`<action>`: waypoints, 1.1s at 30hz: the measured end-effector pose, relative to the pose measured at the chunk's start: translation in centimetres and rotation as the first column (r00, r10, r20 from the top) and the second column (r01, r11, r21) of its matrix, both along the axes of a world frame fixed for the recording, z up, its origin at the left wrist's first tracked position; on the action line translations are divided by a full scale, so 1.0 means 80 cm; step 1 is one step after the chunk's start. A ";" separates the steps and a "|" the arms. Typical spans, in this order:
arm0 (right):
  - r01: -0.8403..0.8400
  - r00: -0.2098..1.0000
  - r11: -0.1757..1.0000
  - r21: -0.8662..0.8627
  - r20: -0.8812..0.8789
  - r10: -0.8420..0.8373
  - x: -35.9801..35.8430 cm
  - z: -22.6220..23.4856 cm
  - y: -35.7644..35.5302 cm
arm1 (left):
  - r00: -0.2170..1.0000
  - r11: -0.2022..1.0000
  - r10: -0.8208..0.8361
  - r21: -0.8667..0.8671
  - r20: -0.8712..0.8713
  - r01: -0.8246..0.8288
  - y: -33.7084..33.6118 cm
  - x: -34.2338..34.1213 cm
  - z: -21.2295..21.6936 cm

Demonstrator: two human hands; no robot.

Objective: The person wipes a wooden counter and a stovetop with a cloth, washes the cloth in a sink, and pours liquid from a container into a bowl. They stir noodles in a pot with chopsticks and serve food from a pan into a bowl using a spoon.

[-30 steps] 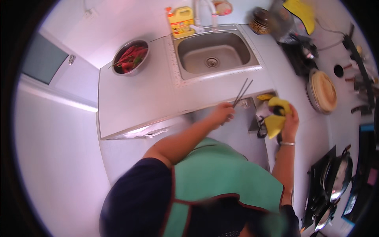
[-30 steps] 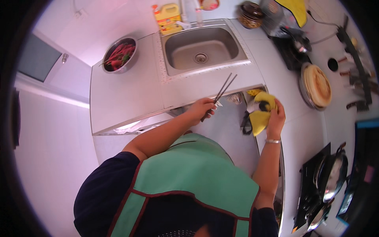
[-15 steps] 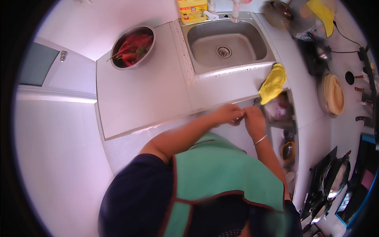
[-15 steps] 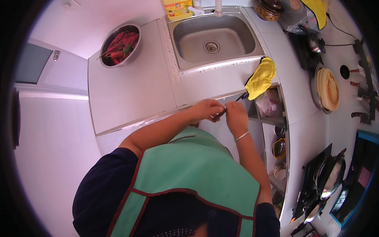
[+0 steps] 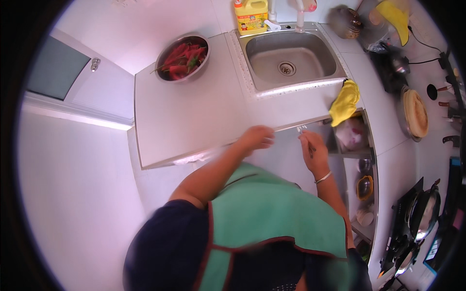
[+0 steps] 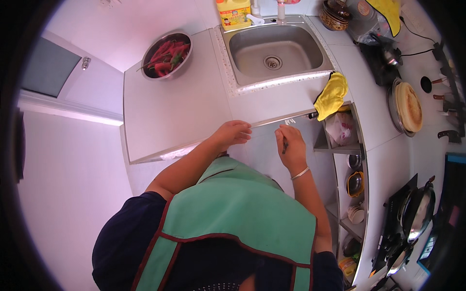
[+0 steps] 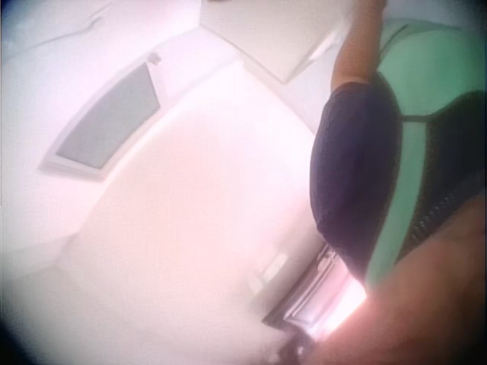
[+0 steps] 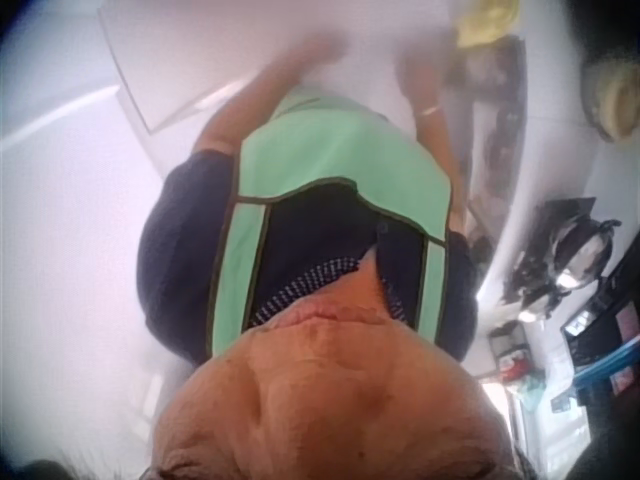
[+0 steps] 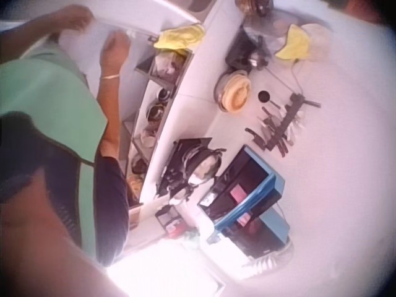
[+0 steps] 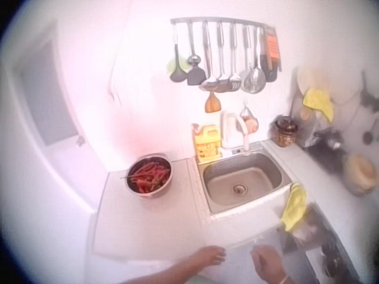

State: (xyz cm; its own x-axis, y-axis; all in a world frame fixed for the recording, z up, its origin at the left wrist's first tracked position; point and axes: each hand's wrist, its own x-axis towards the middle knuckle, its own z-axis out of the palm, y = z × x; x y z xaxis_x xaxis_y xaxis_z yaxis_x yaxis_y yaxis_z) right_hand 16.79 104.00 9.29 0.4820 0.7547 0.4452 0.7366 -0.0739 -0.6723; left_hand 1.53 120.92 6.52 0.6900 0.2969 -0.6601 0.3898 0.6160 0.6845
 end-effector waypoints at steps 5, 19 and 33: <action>0.005 0.984 0.988 -0.154 -0.174 -0.032 -0.045 0.036 0.082 | 0.993 0.994 0.108 0.012 0.053 -0.108 0.098 -0.038 -0.004; -0.150 0.983 0.977 -0.154 0.079 0.164 -0.159 0.030 0.260 | 0.996 0.997 0.070 -0.042 0.052 -0.068 0.228 -0.125 -0.009; -0.104 0.916 0.875 -0.472 -0.389 -0.101 -0.168 0.031 0.164 | 0.932 0.911 -0.358 -0.200 0.052 0.361 0.138 -0.046 0.018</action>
